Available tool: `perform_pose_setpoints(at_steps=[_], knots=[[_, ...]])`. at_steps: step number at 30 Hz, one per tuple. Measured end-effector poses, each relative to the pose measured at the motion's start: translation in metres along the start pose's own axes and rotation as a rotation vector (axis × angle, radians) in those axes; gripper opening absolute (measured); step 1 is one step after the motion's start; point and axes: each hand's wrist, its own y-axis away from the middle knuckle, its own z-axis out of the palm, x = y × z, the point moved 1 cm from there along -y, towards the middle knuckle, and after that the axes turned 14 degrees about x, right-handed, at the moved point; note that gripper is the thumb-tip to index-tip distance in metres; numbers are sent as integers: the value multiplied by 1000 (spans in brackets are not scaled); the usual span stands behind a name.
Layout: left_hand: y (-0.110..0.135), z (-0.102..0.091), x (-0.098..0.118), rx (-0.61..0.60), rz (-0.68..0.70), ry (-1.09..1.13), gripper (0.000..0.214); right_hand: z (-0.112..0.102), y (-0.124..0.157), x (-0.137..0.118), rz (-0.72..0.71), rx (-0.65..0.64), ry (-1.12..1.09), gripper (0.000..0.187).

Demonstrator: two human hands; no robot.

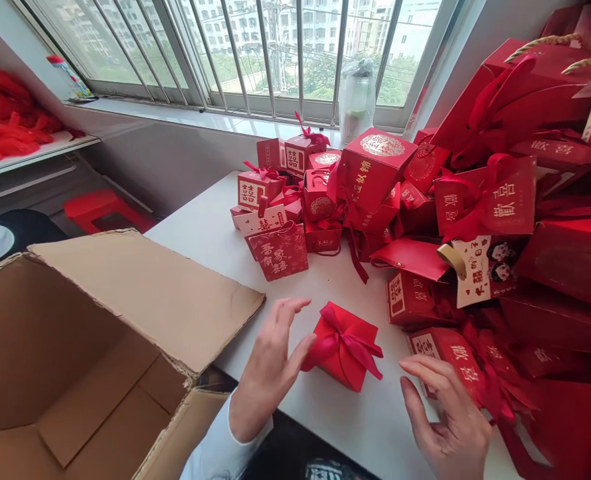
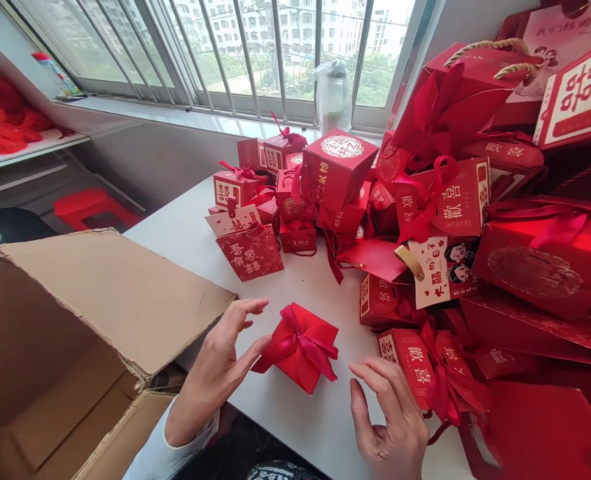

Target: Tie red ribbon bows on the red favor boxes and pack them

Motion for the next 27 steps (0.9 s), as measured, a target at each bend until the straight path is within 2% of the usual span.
perform_pose_setpoints(at_steps=[2,4,5,7,10,13,18,22,27], knots=[[4,0,10,95,206,-63,23,4,4,-3,-31,8,-36,19],[8,6,19,96,416,-104,18,9,10,-5,-62,3,-51,20],[9,11,21,86,488,-125,19,11,12,-6,-82,0,-47,22],[12,20,21,82,542,-163,21,15,16,-6,-130,-6,-10,25],[14,30,15,71,524,-176,23,19,17,-9,-213,-16,73,20],[14,32,11,6,495,-150,25,18,13,-17,-297,0,93,16],[11,30,13,-100,354,-78,26,17,8,-35,-490,-121,21,21],[8,31,16,-116,323,-43,26,20,7,-41,-460,-144,-8,21],[8,32,17,-35,287,-41,9,18,3,-51,-356,-279,-168,15]])
